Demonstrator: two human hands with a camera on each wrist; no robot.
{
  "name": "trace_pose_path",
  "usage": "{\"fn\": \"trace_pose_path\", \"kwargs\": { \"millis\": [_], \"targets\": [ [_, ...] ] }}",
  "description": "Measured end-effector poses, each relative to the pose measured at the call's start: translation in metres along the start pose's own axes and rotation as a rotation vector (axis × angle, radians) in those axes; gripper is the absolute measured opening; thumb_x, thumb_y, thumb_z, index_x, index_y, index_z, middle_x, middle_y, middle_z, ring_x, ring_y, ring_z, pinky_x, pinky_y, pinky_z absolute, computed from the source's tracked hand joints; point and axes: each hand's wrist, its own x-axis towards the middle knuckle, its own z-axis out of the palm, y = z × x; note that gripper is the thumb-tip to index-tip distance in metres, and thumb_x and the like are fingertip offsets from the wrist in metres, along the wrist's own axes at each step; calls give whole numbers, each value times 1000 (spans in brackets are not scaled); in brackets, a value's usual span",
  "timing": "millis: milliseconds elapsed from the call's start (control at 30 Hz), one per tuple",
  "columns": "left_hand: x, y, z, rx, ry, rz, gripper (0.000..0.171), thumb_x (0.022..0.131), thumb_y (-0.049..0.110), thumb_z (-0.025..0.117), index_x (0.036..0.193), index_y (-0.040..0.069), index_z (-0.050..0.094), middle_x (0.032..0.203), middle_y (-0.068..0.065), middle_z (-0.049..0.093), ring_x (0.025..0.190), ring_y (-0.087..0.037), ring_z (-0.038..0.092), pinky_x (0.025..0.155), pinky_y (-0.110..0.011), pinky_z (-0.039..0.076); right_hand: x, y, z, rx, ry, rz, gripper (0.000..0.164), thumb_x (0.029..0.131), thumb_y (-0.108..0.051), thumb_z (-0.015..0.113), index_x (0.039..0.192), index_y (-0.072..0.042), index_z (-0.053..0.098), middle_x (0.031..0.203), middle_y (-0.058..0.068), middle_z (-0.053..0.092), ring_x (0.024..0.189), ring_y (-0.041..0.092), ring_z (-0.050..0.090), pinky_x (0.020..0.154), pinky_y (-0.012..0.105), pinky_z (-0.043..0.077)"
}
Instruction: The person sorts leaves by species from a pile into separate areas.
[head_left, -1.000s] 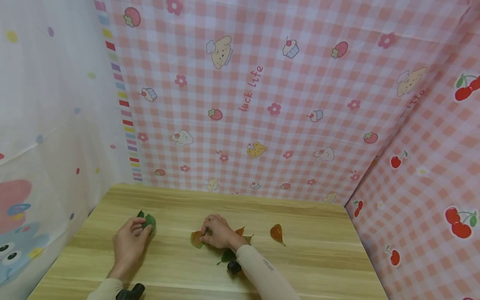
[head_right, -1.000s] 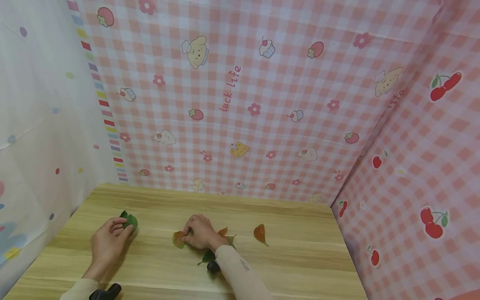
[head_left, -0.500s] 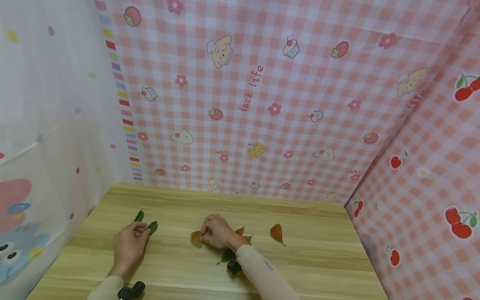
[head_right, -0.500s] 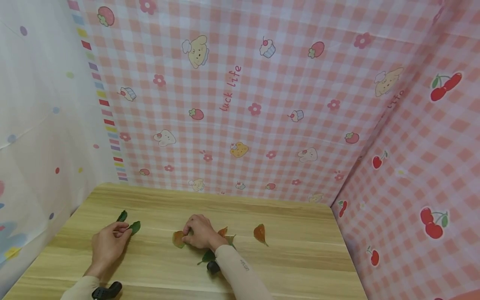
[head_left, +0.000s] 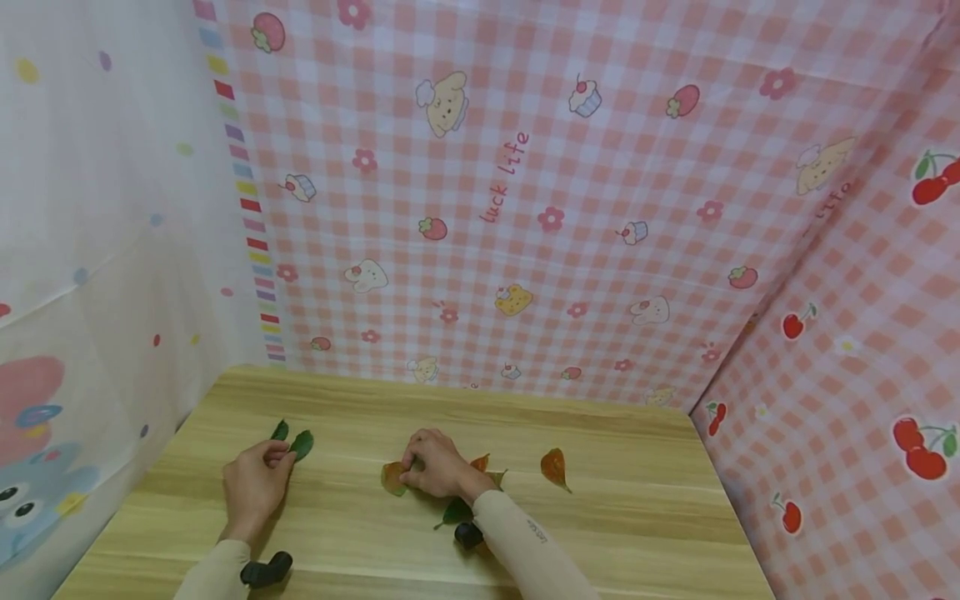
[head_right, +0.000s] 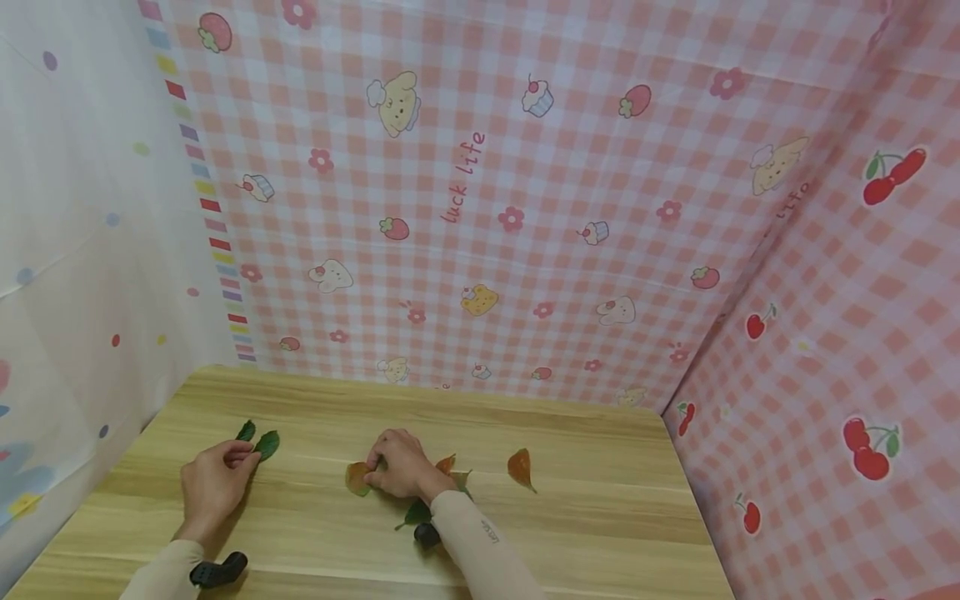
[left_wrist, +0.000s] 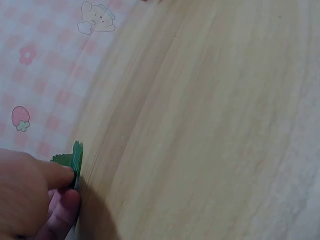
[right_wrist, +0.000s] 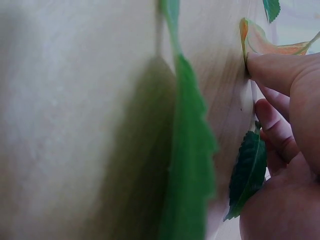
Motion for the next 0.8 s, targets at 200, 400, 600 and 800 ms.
{"fn": "trace_pose_path", "kwargs": {
  "millis": [200, 400, 600, 800],
  "targets": [
    [2, -2, 1, -3, -15, -10, 12, 94, 1, 81, 104, -5, 83, 93, -22, 85, 82, -36, 83, 66, -14, 48, -2, -1, -2, 11, 3, -7, 12, 105, -28, 84, 98, -20, 78, 129, -4, 69, 132, 15, 58, 125, 43, 42],
    [5, -3, 3, 2, -4, 4, 10, 93, 1, 81, 100, -6, 82, 91, -22, 85, 80, -37, 82, 67, -22, 52, -3, -1, -2, 12, -4, -7, 11, 106, -27, 83, 100, -20, 78, 132, -2, 69, 136, 17, 57, 127, 44, 42],
    [8, -4, 4, 6, -23, 1, 10, 96, 3, 81, 100, -5, 83, 91, -22, 84, 77, -35, 81, 67, -26, 51, -3, -2, -1, -4, -6, -7, 11, 105, -27, 83, 99, -20, 78, 130, -3, 70, 136, 17, 58, 127, 44, 42],
    [8, -3, 2, 4, -49, -33, 12, 98, 7, 83, 101, -4, 85, 91, -21, 84, 78, -30, 78, 68, -27, 50, -2, -5, -3, -12, -12, 13, 11, 105, -27, 84, 99, -19, 78, 132, -4, 70, 137, 17, 57, 128, 44, 41]
  ]
}}
